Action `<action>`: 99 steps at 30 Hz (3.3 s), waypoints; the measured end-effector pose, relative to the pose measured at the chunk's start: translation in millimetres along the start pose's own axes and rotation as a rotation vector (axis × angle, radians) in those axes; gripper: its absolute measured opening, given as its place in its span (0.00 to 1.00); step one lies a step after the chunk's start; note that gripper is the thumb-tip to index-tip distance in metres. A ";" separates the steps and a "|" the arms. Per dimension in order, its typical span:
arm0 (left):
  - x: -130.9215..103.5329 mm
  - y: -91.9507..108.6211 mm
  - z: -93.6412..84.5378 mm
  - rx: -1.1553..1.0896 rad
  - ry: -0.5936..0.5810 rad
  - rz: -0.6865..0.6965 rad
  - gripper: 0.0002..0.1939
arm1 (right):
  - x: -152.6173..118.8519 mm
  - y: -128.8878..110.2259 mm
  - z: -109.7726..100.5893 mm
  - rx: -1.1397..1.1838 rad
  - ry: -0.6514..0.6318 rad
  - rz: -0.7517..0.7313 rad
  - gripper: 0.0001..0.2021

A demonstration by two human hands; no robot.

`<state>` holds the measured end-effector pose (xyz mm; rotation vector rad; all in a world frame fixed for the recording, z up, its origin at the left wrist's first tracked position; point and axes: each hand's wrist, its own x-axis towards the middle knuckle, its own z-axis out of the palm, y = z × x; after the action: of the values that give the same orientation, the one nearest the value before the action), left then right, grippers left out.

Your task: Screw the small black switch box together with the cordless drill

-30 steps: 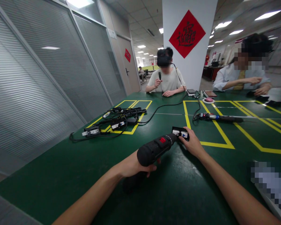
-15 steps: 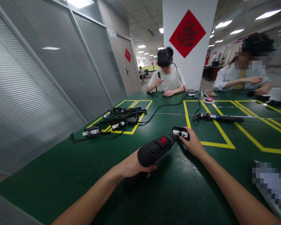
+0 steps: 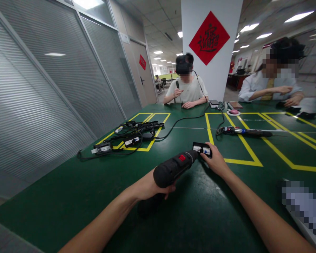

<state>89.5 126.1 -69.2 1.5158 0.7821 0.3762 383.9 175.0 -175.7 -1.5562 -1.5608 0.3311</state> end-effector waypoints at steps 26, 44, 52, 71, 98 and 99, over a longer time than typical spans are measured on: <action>-1.0 1.9 -3.6 -0.035 -0.021 -0.044 0.17 | -0.7 -2.5 -1.4 -0.001 0.005 0.000 0.25; 0.5 2.7 -3.0 -0.022 -0.051 -0.011 0.16 | 0.9 3.6 1.5 -0.009 0.013 -0.017 0.26; -0.3 2.8 -2.8 -0.027 -0.039 -0.039 0.16 | 0.4 0.3 0.4 -0.015 0.000 -0.008 0.26; 1.6 -0.2 -5.2 0.014 -0.065 -0.011 0.15 | 0.9 0.9 1.0 -0.008 0.004 -0.016 0.26; 3.0 -7.5 -5.2 0.042 -0.022 0.055 0.16 | 0.4 2.8 1.6 -0.024 0.006 -0.022 0.27; 3.0 -7.2 -5.3 0.052 -0.024 0.055 0.16 | 0.4 3.0 1.7 -0.022 0.009 -0.024 0.27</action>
<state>86.3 131.7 -76.3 1.5900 0.7377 0.3808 384.8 176.5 -178.7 -1.5523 -1.5800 0.2936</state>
